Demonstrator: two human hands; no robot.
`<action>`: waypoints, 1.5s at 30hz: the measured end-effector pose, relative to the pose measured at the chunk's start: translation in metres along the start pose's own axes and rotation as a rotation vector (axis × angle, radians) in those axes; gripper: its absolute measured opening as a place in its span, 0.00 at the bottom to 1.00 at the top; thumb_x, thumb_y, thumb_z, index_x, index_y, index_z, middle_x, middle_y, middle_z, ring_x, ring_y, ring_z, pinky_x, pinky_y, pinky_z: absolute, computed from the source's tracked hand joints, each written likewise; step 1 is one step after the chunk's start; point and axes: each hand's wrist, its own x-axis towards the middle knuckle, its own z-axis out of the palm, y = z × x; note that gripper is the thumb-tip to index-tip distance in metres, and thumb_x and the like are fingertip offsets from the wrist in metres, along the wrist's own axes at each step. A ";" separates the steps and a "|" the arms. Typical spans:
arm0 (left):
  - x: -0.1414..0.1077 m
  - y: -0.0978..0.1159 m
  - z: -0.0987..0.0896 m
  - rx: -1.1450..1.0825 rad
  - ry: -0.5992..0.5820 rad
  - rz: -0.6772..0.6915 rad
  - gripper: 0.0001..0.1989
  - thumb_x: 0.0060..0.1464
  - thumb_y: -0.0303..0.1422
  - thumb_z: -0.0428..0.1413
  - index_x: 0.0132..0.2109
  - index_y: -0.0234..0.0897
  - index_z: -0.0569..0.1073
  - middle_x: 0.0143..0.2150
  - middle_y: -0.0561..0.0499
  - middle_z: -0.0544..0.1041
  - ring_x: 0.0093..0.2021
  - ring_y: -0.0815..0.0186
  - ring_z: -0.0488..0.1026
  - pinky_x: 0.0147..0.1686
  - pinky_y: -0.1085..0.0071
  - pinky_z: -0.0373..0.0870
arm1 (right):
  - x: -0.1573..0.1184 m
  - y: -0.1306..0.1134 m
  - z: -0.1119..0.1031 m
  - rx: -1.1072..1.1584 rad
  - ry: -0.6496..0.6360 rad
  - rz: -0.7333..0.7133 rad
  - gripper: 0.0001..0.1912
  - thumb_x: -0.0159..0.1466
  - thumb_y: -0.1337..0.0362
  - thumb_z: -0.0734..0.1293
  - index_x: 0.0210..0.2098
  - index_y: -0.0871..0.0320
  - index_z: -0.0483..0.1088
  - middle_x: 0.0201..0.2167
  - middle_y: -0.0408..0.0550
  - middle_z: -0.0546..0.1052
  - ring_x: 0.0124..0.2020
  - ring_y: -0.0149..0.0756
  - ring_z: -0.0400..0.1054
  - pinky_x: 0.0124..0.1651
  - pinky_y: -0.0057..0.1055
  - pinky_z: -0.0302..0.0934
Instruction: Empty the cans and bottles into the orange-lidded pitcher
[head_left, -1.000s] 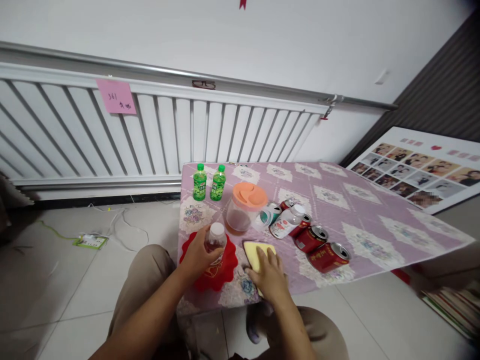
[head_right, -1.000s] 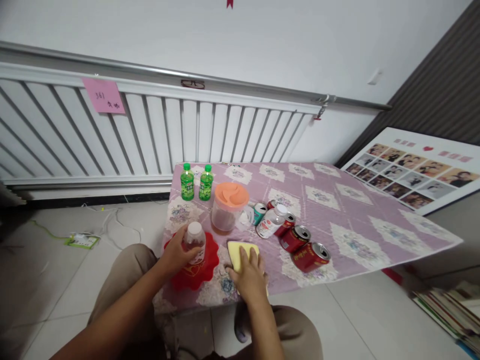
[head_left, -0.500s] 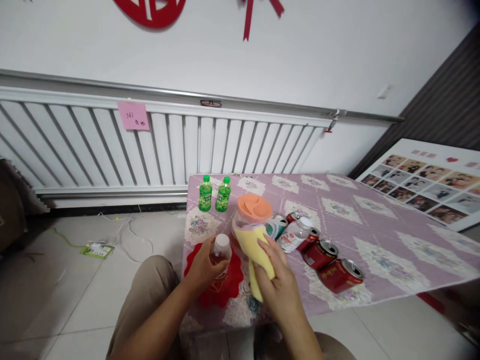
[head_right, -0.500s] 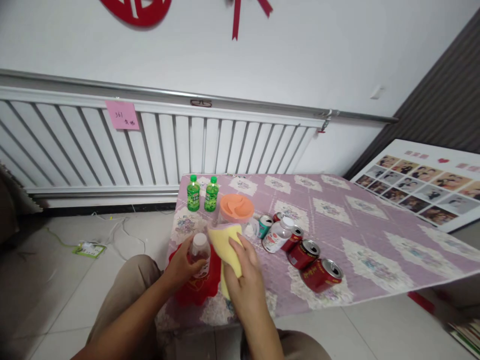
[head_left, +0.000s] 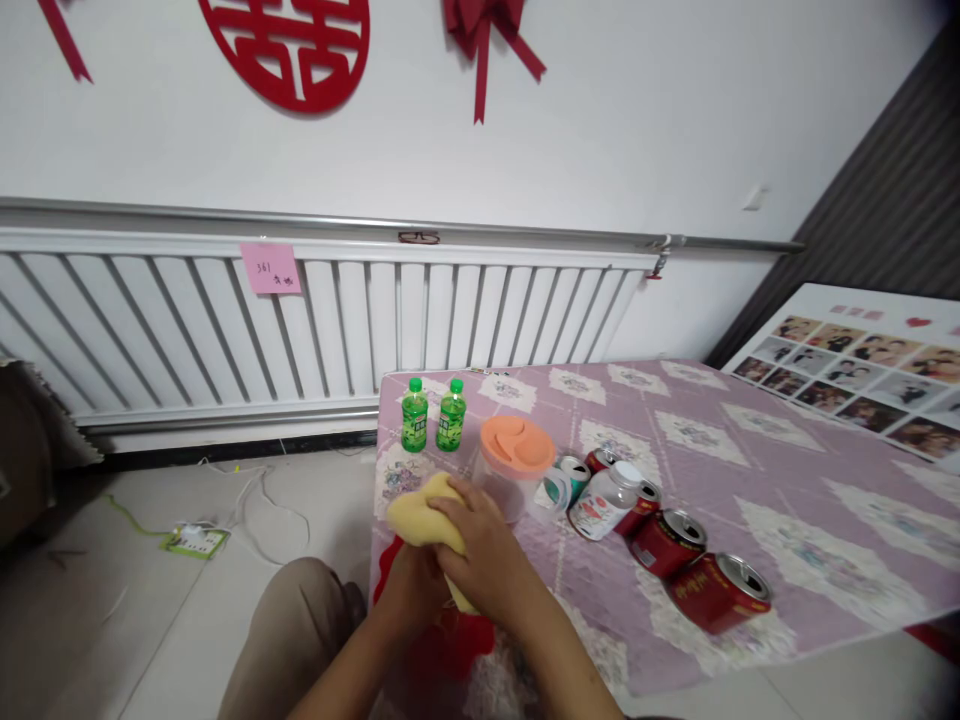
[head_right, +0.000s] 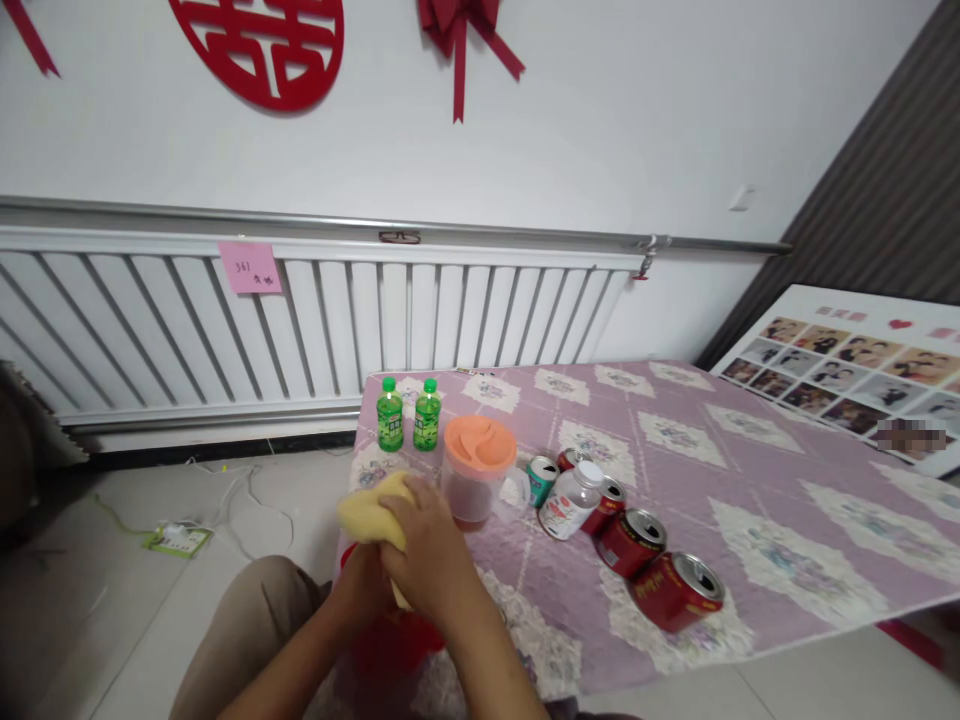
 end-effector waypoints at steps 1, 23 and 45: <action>-0.003 0.006 -0.001 -0.025 0.000 -0.019 0.24 0.42 0.30 0.63 0.50 0.35 0.74 0.45 0.42 0.81 0.48 0.51 0.77 0.49 0.59 0.75 | -0.001 0.007 0.004 0.085 0.038 0.028 0.27 0.56 0.70 0.66 0.56 0.55 0.72 0.65 0.57 0.65 0.65 0.50 0.59 0.67 0.52 0.53; -0.006 -0.002 -0.011 0.050 -0.140 0.075 0.36 0.51 0.30 0.60 0.66 0.35 0.58 0.62 0.39 0.70 0.62 0.57 0.69 0.62 0.60 0.66 | -0.066 0.050 0.061 0.577 0.456 0.470 0.28 0.64 0.61 0.63 0.63 0.54 0.64 0.60 0.53 0.73 0.60 0.46 0.69 0.57 0.46 0.68; -0.013 -0.002 -0.009 0.205 0.073 0.114 0.32 0.45 0.33 0.65 0.58 0.35 0.69 0.55 0.40 0.74 0.57 0.52 0.71 0.57 0.53 0.69 | -0.056 0.027 0.022 0.154 0.451 0.195 0.30 0.65 0.65 0.61 0.67 0.54 0.58 0.68 0.58 0.59 0.68 0.49 0.54 0.66 0.54 0.55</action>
